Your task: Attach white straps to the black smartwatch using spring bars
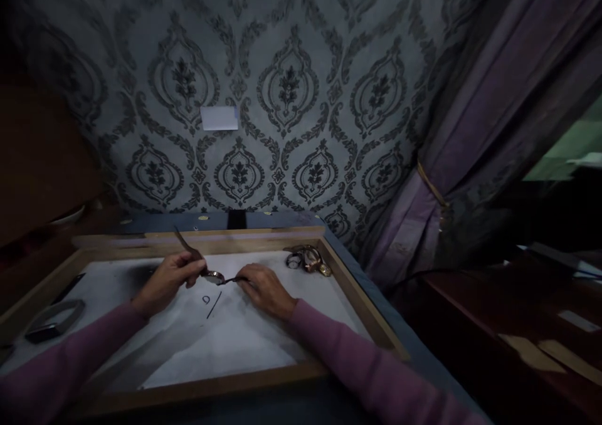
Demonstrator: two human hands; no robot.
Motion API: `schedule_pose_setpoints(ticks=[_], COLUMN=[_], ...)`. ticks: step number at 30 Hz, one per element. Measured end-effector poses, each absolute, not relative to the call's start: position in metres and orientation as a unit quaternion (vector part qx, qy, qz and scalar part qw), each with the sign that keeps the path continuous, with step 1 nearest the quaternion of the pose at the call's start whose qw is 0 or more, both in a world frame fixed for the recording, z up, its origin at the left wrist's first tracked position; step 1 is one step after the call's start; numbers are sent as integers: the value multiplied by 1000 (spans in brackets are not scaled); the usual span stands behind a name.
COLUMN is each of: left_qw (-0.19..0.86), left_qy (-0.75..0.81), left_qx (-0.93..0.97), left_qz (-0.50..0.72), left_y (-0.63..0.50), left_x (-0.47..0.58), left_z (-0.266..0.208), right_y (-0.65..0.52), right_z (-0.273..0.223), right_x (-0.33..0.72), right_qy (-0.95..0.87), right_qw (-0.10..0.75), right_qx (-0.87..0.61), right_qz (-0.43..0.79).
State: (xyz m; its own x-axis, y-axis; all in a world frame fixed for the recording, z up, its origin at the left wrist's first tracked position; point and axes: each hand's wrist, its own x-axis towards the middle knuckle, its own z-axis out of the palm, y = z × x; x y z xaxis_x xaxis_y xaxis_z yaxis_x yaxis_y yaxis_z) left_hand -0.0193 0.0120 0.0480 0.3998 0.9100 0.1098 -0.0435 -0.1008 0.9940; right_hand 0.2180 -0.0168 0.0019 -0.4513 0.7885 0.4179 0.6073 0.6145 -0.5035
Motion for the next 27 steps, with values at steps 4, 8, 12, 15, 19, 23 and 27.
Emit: schedule_pose_setpoints(ticks=[4, 8, 12, 15, 19, 23, 27], left_qw=[533, 543, 587, 629, 656, 651, 620], left_qy=[373, 387, 371, 346, 328, 327, 322], left_qx=[606, 602, 616, 622, 628, 638, 673], left_qz=[458, 440, 372, 312, 261, 248, 245], left_y=[21, 25, 25, 25, 26, 30, 31], left_x=[-29, -35, -37, -39, -43, -46, -43], left_z=[45, 35, 31, 36, 39, 33, 32], right_y=[-27, -31, -28, -26, -26, -23, -18], right_z=[13, 20, 22, 24, 23, 17, 15], right_x=[215, 210, 210, 213, 214, 210, 206], right_qy=[-818, -698, -571, -541, -520, -545, -568], right_qw=[339, 410, 417, 408, 408, 430, 452], right_qx=[-425, -434, -413, -399, -363, -389, -406], right_qz=[186, 395, 574, 618, 658, 605, 556])
